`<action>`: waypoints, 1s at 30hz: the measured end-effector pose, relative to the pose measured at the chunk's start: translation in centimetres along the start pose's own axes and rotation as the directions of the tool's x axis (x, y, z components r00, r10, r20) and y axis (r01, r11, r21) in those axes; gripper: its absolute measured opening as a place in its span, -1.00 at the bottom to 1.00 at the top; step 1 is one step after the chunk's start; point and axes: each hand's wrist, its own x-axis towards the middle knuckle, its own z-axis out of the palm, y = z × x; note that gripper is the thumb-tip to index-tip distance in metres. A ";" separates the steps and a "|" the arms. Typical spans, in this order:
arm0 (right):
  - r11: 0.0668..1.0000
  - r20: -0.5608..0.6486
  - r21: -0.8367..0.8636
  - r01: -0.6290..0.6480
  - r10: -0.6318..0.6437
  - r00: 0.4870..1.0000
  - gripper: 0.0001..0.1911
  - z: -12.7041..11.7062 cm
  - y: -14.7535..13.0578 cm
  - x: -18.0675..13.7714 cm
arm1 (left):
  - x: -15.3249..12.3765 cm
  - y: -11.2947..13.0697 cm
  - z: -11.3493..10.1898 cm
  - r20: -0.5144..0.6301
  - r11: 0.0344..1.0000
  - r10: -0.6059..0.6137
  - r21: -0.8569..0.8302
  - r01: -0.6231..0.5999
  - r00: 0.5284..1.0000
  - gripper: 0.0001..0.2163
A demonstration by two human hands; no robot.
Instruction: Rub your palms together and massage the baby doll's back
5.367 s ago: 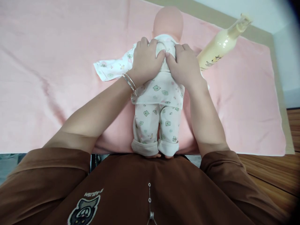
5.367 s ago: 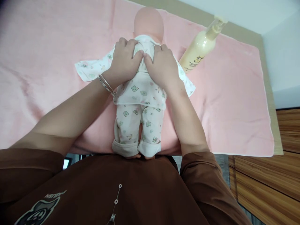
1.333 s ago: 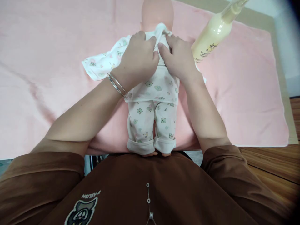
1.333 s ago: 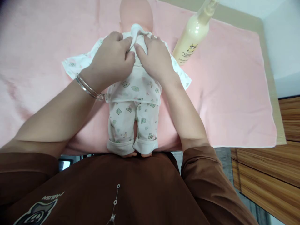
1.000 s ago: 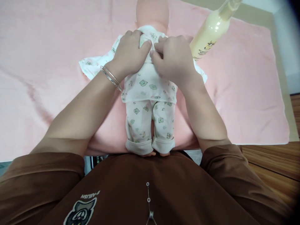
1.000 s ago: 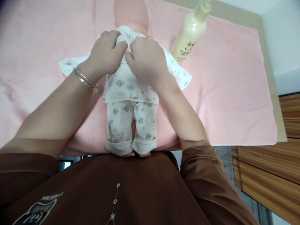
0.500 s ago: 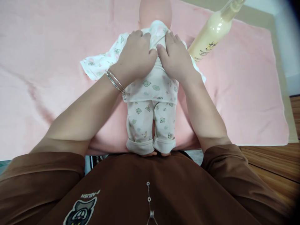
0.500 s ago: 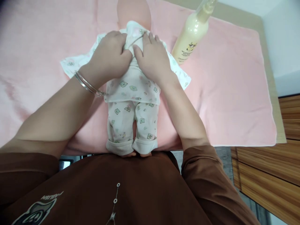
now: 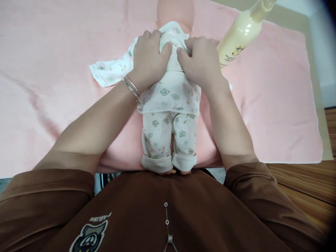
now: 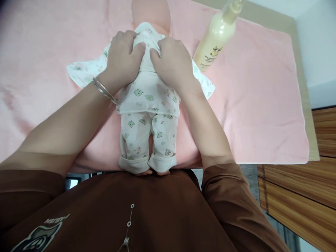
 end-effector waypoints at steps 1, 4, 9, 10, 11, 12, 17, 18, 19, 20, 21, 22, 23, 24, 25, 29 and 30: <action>1.000 -0.009 0.019 -0.018 0.018 1.000 -0.63 0.3 0.2 0.1 | 0.0 0.0 0.0 0.003 1.000 -0.001 0.006 0.001 1.000 -0.68; 0.992 -0.023 0.107 -0.068 0.070 0.997 -0.60 1.4 0.6 0.5 | -0.1 0.1 0.0 0.012 1.000 -0.008 0.005 0.008 1.000 -0.72; 0.969 0.020 0.207 -0.135 0.133 0.991 -0.47 2.7 1.5 1.0 | -0.2 0.1 0.1 -0.022 1.000 0.004 0.026 -0.004 1.000 -0.71; 0.967 0.028 0.205 -0.148 0.145 0.989 -0.45 2.8 1.5 1.0 | -0.2 0.1 0.0 -0.016 1.000 0.008 0.029 -0.008 1.000 -0.70; 0.967 0.033 0.200 -0.160 0.156 0.987 -0.43 2.7 1.4 0.9 | -0.2 0.2 0.0 -0.012 1.000 0.005 0.030 -0.004 1.000 -0.70; 0.967 0.036 0.195 -0.166 0.162 0.986 -0.42 2.7 1.4 0.9 | -0.2 0.3 -0.1 -0.009 1.000 0.000 0.031 0.000 1.000 -0.70; 0.971 0.016 0.186 -0.150 0.150 0.989 -0.41 2.5 1.2 0.8 | -0.1 0.3 -0.1 -0.016 1.000 -0.011 0.025 0.012 1.000 -0.74; 0.971 0.010 0.188 -0.148 0.149 0.989 -0.41 2.6 1.2 0.8 | -0.1 0.3 -0.1 -0.018 1.000 -0.005 0.023 0.006 1.000 -0.74; 0.971 0.007 0.190 -0.148 0.149 0.989 -0.40 2.6 1.3 0.8 | -0.1 0.3 0.0 -0.024 1.000 -0.003 0.023 0.003 1.000 -0.74; 0.970 0.006 0.190 -0.149 0.151 0.989 -0.41 2.7 1.3 0.8 | -0.1 0.2 0.0 -0.032 1.000 0.001 0.027 0.000 0.999 -0.74; 0.970 0.005 0.190 -0.150 0.152 0.988 -0.42 2.7 1.4 0.8 | -0.1 0.2 0.1 -0.035 1.000 0.004 0.029 -0.003 0.999 -0.75; 0.971 0.003 0.188 -0.151 0.153 0.988 -0.43 2.7 1.3 0.8 | -0.1 0.2 0.1 -0.036 1.000 0.004 0.031 -0.003 0.999 -0.75; 0.971 0.002 0.184 -0.152 0.154 0.988 -0.46 2.6 1.3 0.8 | -0.1 0.3 0.0 -0.038 0.999 0.002 0.033 0.000 0.999 -0.75; 0.972 0.001 0.178 -0.153 0.155 0.988 -0.48 2.6 1.2 0.7 | -0.1 0.3 0.0 -0.040 0.999 -0.001 0.034 0.003 0.999 -0.75; 0.974 0.002 0.171 -0.151 0.153 0.988 -0.48 2.5 1.1 0.7 | -0.2 0.4 0.0 -0.041 0.999 -0.003 0.032 0.004 0.999 -0.75; 0.980 0.009 0.138 -0.142 0.142 0.990 -0.44 1.9 0.6 0.6 | -0.2 0.4 0.0 -0.037 0.999 -0.003 0.040 0.004 0.999 -0.74; 0.981 0.023 0.133 -0.144 0.142 0.990 -0.43 1.8 0.5 0.6 | -0.2 0.4 0.0 -0.029 0.999 -0.007 0.044 0.008 1.000 -0.73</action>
